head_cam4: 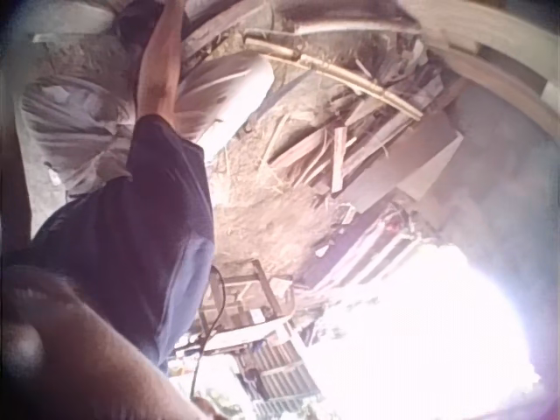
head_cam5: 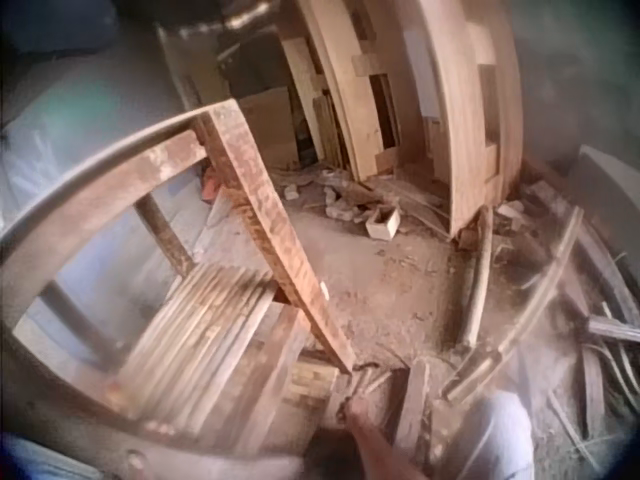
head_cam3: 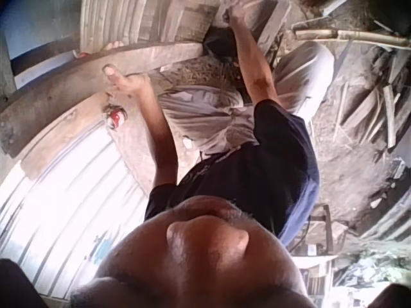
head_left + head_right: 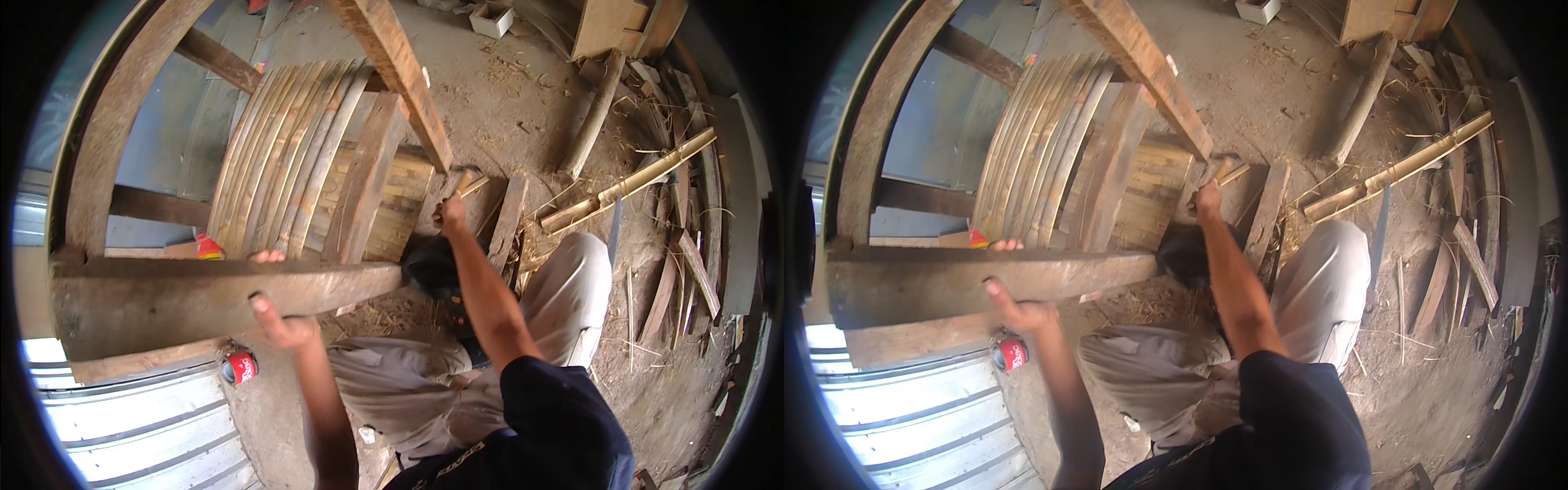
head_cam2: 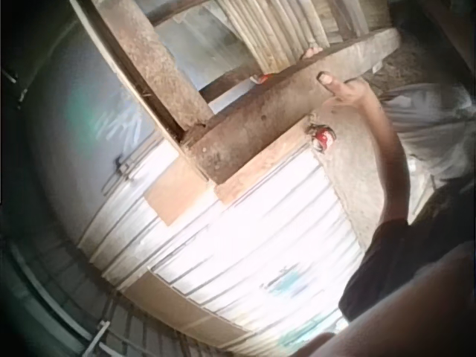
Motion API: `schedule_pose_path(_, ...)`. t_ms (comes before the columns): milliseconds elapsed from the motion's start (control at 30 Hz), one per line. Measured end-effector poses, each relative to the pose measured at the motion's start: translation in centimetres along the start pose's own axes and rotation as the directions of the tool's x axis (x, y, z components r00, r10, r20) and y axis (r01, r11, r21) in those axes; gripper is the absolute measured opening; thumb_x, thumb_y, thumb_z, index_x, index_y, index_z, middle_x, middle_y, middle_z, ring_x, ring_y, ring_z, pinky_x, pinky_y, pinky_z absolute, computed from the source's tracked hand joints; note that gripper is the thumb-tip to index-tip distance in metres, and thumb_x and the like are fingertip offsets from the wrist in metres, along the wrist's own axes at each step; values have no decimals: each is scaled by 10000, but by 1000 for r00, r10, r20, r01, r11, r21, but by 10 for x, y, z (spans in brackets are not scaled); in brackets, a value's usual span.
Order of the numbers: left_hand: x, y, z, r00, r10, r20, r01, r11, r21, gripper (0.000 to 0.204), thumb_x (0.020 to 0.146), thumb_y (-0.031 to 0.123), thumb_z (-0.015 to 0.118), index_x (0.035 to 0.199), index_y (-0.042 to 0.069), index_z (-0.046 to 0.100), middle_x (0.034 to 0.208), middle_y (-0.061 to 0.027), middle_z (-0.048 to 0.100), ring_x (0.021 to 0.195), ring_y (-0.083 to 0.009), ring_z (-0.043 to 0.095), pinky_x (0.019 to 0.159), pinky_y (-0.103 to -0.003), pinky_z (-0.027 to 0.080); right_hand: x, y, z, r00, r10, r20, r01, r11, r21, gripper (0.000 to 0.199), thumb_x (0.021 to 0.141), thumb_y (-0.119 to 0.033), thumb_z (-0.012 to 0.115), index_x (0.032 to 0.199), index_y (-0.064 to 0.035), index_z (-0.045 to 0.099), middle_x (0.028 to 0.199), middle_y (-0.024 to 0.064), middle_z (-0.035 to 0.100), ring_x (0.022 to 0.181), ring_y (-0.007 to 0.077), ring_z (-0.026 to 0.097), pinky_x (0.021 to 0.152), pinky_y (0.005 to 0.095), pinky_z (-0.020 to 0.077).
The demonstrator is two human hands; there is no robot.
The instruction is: The person sits on the floor and uses a knife and hammer to shape and fit a wooden slat into a bamboo chair frame. They repeatedly test the fit, adjust the wood, and hammer the slat into place.
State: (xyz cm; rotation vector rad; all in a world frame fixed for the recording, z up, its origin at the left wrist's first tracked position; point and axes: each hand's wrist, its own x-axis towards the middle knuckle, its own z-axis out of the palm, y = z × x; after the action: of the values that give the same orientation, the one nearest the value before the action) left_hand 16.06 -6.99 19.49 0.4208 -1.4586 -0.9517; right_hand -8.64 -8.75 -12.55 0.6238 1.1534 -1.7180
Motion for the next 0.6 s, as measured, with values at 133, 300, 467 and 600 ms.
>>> schedule_pose_path(133, 1, 1, 8, 986, 106, -127, -94, 990, 102, 612, 921, 341, 563, 1243, -159, 423, 1108, -274, 600, 977, -347, 640, 860, -418, 546, -50, -53, 30, 898, -440, 15, 441, 897, -31, 386, 995, -405, 539, 800, -96, 414, 572, 20, 428, 444, 166, 439, 391, 341, 363)
schedule_pose_path(300, -1, 6, 17, 973, 97, -211, -78, 992, 97, 667, 909, 408, 652, 1207, -163, 479, 1090, -279, 641, 970, -321, 668, 872, -398, 564, -127, -212, 102, 515, -810, 279, 834, 549, 53, 375, 1001, -377, 553, 823, -55, 485, 654, 62, 565, 523, 154, 554, 472, 324, 467)
schedule_pose_path(467, -14, 7, 25, 943, -9, -333, 101, 960, 261, 707, 917, 563, 598, 1177, -89, 511, 1022, -202, 641, 906, -259, 653, 782, -389, 539, -199, -316, 183, 285, -762, 582, 912, 402, 79, 475, 991, -408, 559, 1074, 60, 567, 930, 178, 705, 876, 269, 707, 785, 375, 587)
schedule_pose_path(600, -19, 10, 34, 922, 12, -387, 105, 954, 281, 681, 931, 534, 585, 1195, -88, 508, 1008, -147, 604, 887, -236, 596, 784, -381, 483, -222, -324, 249, 317, -694, 647, 871, 483, 91, 449, 994, -415, 552, 1108, 16, 606, 1000, 129, 700, 873, 231, 678, 778, 371, 558)
